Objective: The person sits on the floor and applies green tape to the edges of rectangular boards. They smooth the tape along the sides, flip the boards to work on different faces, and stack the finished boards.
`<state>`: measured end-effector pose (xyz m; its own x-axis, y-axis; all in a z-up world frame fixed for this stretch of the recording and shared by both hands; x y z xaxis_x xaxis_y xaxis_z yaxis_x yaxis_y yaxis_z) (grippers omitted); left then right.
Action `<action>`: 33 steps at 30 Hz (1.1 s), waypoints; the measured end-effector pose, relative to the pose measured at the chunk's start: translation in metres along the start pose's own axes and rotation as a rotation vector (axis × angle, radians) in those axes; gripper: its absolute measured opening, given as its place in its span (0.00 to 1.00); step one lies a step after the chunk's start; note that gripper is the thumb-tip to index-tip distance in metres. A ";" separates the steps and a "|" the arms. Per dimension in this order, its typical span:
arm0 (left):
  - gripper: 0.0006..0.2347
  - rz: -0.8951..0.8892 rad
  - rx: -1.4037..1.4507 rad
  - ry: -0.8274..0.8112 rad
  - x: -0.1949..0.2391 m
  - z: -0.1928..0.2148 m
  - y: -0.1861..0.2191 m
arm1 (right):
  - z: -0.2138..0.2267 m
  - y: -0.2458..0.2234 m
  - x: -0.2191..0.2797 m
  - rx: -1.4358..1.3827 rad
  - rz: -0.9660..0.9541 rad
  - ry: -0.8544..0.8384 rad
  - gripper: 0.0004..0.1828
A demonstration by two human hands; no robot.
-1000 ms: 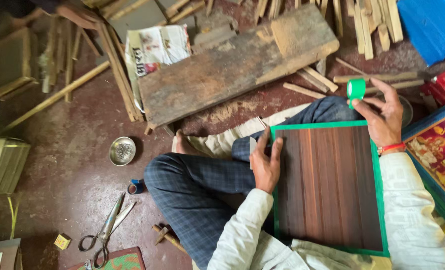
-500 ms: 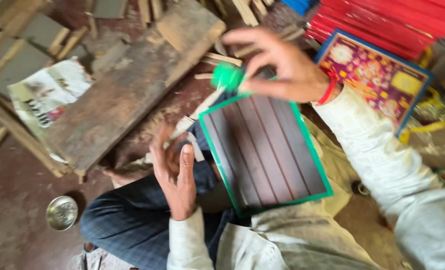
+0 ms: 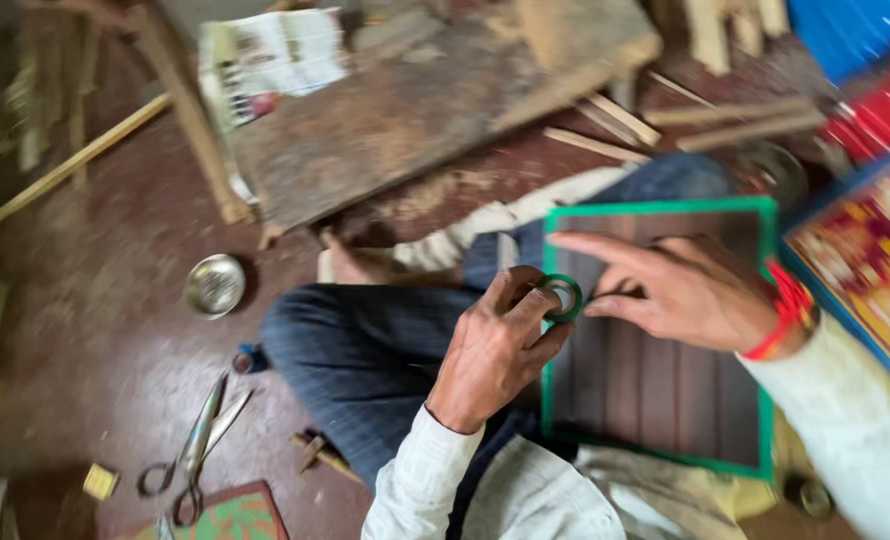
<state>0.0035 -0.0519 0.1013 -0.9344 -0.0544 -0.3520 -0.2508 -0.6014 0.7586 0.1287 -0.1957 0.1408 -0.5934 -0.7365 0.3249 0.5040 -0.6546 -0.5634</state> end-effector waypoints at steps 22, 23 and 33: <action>0.12 0.156 0.185 0.188 0.009 0.062 -0.047 | -0.032 -0.013 -0.045 -0.596 0.194 0.032 0.29; 0.12 0.164 0.190 0.173 0.009 0.061 -0.048 | -0.033 -0.013 -0.046 -0.573 0.188 0.042 0.29; 0.13 0.189 0.148 0.022 0.011 0.052 -0.047 | -0.043 -0.003 -0.048 -0.432 0.186 0.177 0.28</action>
<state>-0.0080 0.0174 0.0906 -0.9628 -0.1734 -0.2072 -0.1081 -0.4555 0.8837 0.1284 -0.1514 0.0939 -0.6342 -0.7693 0.0767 0.3271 -0.3569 -0.8750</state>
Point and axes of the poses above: each hand's wrist, its own x-axis away from the middle knuckle, its own z-axis out of the back of the hand, y = z × x, the point moved 4 cm from there along -x, towards the middle knuckle, and after that the axes turned 7 degrees about -z, right-handed, at the moved point
